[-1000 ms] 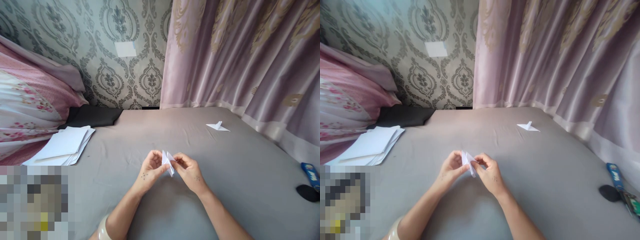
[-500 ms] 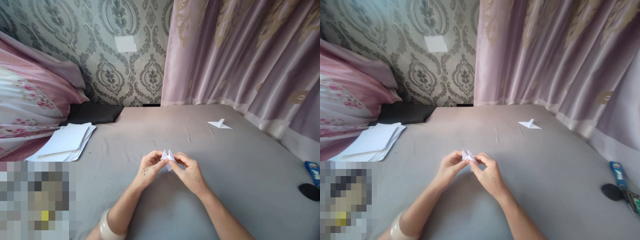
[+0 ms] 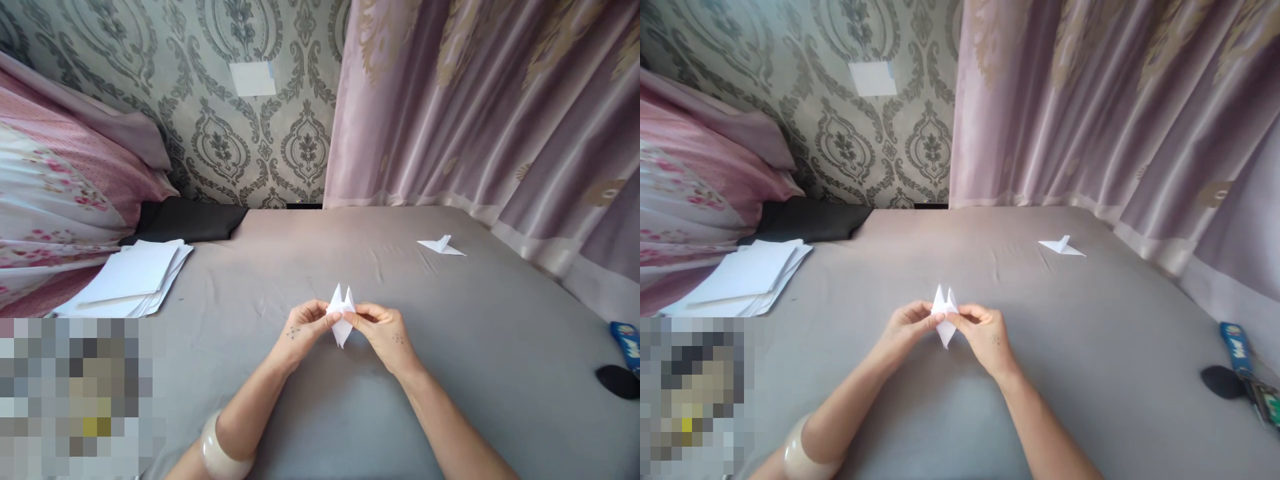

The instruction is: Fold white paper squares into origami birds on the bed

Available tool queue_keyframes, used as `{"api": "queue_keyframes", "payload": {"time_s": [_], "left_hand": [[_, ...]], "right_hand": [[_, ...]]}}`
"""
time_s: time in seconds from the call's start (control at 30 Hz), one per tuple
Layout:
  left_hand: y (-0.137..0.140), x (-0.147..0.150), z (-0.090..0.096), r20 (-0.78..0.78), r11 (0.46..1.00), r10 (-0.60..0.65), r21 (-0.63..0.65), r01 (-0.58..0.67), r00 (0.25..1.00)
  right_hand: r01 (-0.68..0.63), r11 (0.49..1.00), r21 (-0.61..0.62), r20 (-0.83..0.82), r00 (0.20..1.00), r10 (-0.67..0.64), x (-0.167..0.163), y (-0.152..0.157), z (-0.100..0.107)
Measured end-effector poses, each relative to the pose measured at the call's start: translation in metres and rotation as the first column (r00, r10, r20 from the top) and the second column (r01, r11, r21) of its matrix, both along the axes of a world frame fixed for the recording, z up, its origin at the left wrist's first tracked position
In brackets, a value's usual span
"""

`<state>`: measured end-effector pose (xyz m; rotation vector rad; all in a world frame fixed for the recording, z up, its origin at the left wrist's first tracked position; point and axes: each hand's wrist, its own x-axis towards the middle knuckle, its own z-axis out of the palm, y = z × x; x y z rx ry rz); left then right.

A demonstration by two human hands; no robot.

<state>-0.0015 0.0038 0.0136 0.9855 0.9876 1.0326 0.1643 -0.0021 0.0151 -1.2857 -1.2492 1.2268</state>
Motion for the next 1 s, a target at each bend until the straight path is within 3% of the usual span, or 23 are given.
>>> {"api": "queue_keyframes", "payload": {"time_s": [0.17, 0.27, 0.43, 0.5, 0.63, 0.7, 0.83, 1.0], "left_hand": [[0.001, 0.000, -0.003, -0.021, 0.996, 0.030, -0.087, -0.032, 0.999], [0.001, -0.001, -0.006, 0.024, 0.990, 0.030, -0.141, -0.026, 0.999], [-0.001, 0.000, -0.005, 0.058, 0.987, -0.076, -0.138, 0.083, 0.995], [-0.001, 0.000, -0.006, 0.042, 0.988, -0.019, -0.152, 0.025, 0.999], [0.006, -0.003, -0.009, 0.117, 0.956, 0.211, -0.233, -0.180, 0.970], [0.010, -0.006, -0.012, 0.166, 0.939, 0.277, -0.257, -0.230, 0.947], [0.013, -0.008, -0.015, 0.202, 0.911, 0.363, -0.283, -0.300, 0.910], [0.010, -0.005, -0.013, 0.240, 0.896, 0.400, -0.303, -0.323, 0.884]], "right_hand": [[-0.129, 0.972, -0.197, -0.268, 0.961, 0.073, 0.001, 0.001, -0.001], [-0.121, 0.963, -0.242, -0.216, 0.974, 0.068, 0.002, 0.001, -0.003], [-0.131, 0.954, -0.268, -0.118, 0.988, 0.102, 0.001, 0.000, -0.004], [-0.122, 0.959, -0.255, -0.110, 0.989, 0.096, -0.002, -0.002, -0.003], [0.006, 0.991, -0.137, -0.025, 1.000, -0.010, -0.008, -0.005, 0.002], [-0.036, 0.995, -0.095, 0.049, 0.998, 0.041, -0.011, -0.008, 0.004], [-0.139, 0.990, -0.023, 0.233, 0.962, 0.140, -0.018, -0.014, 0.000], [-0.089, 0.994, 0.070, 0.407, 0.912, 0.053, -0.027, -0.018, -0.012]]}}
